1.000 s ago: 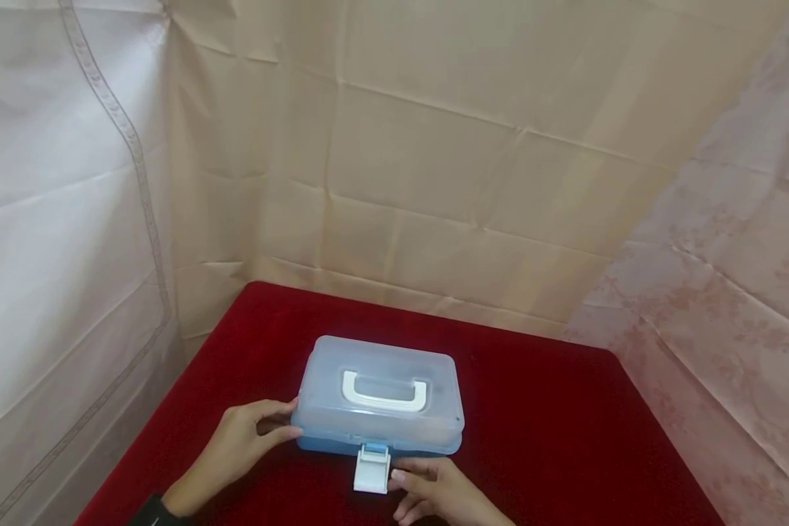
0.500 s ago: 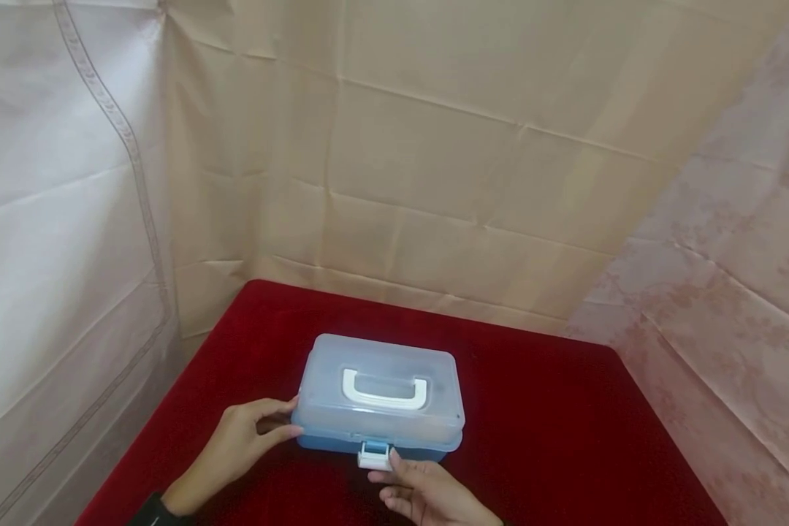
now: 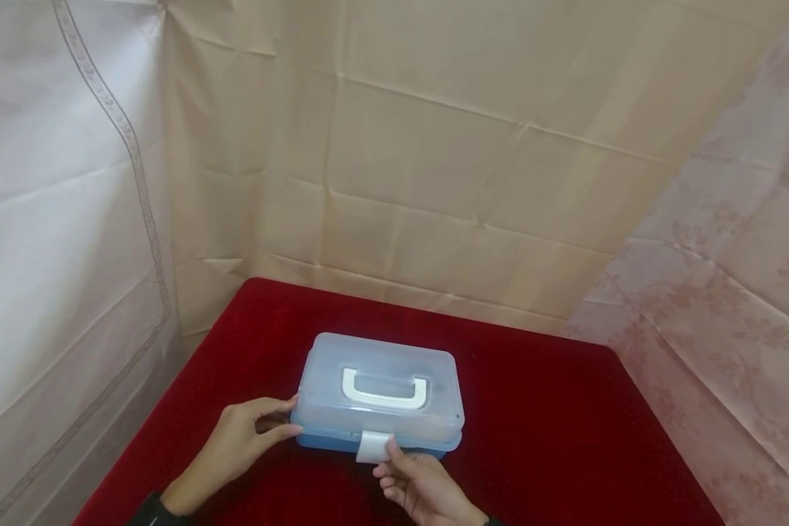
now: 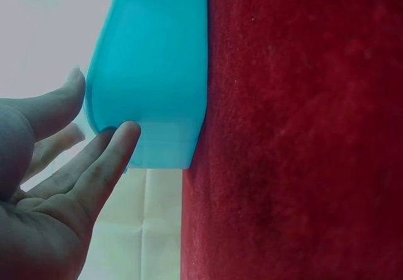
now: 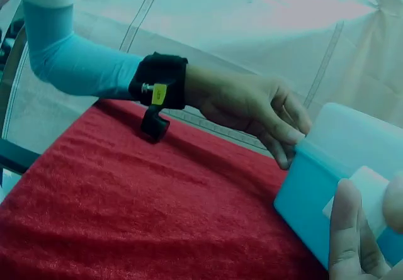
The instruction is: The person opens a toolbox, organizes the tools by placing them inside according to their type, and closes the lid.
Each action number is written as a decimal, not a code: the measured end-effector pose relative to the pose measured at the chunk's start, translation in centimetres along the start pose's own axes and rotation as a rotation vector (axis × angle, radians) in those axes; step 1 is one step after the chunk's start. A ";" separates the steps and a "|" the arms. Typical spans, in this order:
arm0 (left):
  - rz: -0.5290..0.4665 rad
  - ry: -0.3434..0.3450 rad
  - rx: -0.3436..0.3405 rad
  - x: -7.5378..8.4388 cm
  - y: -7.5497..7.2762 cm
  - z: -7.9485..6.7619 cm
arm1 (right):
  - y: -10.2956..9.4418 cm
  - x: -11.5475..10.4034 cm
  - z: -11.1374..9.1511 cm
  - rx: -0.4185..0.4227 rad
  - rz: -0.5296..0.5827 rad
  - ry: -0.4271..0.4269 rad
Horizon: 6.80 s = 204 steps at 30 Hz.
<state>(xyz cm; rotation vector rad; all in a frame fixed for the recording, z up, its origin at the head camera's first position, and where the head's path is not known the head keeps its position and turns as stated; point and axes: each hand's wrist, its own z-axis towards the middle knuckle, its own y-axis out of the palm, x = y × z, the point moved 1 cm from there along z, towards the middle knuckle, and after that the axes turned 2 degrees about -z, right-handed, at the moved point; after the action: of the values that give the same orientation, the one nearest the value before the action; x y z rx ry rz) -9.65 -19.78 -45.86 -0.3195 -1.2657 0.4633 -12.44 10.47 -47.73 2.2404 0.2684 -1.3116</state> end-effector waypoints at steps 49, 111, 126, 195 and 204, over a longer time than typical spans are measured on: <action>0.039 0.078 0.002 -0.3 0.0 -0.4 | 3.1 -2.3 -1.2 -0.119 0.629 0.270; 0.123 0.077 -0.142 0.2 1.8 2.7 | -9.0 -4.0 -0.6 0.312 -0.855 -0.440; 0.086 0.208 -0.215 3.9 5.4 8.4 | -13.9 -8.7 -1.9 0.344 -0.671 -0.378; 0.165 0.184 -0.344 7.1 21.9 15.0 | -30.6 -9.6 -3.2 0.419 -0.558 -0.334; 0.261 0.165 -0.385 6.3 16.9 18.4 | -27.3 -13.4 -5.2 0.894 -1.174 -0.362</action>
<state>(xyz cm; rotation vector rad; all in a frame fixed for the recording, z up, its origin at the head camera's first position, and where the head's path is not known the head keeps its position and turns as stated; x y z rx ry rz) -28.51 -2.38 -43.54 -0.8386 -1.1512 0.4024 -26.80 37.45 -43.50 2.4534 1.1658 -2.8483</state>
